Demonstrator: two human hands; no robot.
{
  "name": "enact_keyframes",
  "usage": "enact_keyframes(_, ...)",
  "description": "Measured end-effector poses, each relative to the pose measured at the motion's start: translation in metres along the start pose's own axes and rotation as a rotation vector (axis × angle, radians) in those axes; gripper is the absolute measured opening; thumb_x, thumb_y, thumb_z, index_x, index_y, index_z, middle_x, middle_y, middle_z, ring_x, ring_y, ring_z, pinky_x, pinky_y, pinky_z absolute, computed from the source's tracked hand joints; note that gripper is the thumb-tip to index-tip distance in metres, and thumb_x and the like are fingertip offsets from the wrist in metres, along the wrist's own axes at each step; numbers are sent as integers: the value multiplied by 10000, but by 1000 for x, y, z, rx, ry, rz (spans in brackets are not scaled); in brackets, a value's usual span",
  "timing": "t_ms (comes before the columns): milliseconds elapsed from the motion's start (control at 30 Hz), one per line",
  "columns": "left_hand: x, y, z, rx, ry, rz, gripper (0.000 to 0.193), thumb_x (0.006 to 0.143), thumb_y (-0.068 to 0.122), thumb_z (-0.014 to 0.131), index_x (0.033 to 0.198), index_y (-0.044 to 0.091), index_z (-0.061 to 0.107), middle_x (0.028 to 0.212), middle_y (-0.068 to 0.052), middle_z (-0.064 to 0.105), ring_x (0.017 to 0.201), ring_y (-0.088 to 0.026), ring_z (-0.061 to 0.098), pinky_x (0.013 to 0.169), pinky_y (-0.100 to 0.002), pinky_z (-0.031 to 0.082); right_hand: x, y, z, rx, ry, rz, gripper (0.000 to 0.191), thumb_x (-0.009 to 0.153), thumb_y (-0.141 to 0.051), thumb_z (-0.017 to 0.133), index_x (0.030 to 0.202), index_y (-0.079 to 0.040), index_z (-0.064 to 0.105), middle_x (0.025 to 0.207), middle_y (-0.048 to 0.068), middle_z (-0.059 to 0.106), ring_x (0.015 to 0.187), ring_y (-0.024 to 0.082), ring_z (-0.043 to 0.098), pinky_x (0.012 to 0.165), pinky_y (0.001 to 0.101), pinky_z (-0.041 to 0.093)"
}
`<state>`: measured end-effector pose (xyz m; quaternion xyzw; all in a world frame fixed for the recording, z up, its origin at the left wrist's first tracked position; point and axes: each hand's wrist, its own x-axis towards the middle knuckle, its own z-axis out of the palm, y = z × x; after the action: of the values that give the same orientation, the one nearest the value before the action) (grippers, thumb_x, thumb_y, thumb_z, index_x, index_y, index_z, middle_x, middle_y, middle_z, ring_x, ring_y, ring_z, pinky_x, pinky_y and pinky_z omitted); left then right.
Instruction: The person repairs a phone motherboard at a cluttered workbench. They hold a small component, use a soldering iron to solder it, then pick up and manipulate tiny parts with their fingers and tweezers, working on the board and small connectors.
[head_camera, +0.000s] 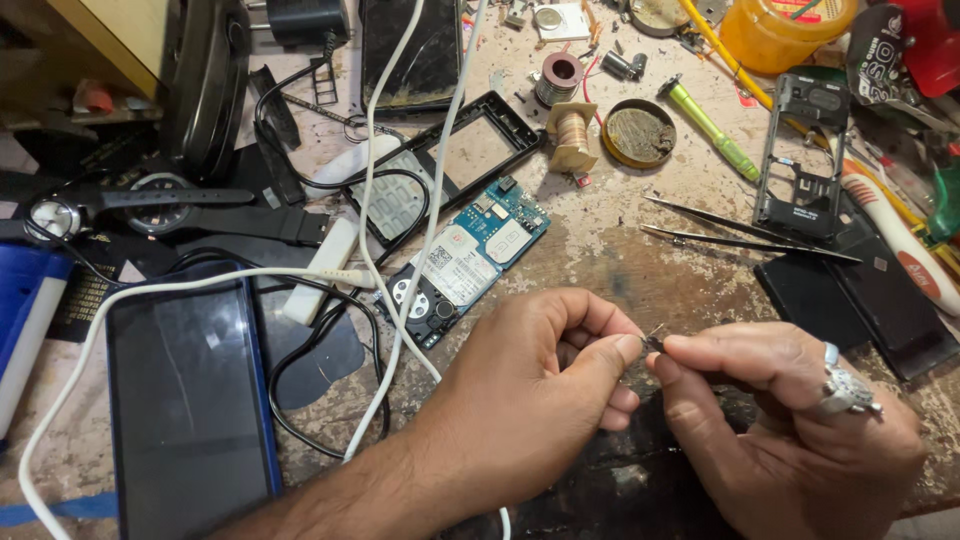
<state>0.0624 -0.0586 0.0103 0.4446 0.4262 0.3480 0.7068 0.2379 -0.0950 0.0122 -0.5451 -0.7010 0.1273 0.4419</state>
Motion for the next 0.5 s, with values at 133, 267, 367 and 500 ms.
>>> enact_keyframes(133, 0, -1, 0, 8, -4, 9, 210, 955, 155, 614, 1014, -36, 677, 854, -57, 713, 700, -88, 705, 635, -237, 626, 2, 1, -1, -18, -13, -45, 182, 786, 31, 796, 950, 6, 721, 911, 111, 743, 849, 160, 736, 797, 275, 584)
enact_keyframes(267, 0, 0, 0, -6, -6, -8, 208, 956, 150, 609, 1022, -36, 676, 863, -56, 715, 711, -86, 706, 644, -236, 625, 1, 3, 0, -23, -18, -58, 176, 792, 31, 795, 951, 6, 721, 909, 112, 743, 848, 159, 737, 797, 275, 584)
enact_keyframes(367, 0, 0, 0, -9, -6, -7, 209, 955, 149, 608, 1027, -37, 672, 864, -56, 713, 711, -88, 707, 645, -236, 626, 0, 4, -1, 6, -29, -24, 164, 801, 36, 792, 947, 4, 724, 903, 107, 748, 838, 148, 741, 779, 262, 587)
enact_keyframes(500, 1, 0, 0, 0, -1, -13, 209, 951, 150, 609, 1028, -35, 670, 861, -51, 712, 701, -89, 706, 633, -236, 621, 0, 6, -3, 54, -37, 8, 177, 802, 36, 792, 960, 8, 717, 916, 106, 743, 828, 137, 728, 762, 246, 584)
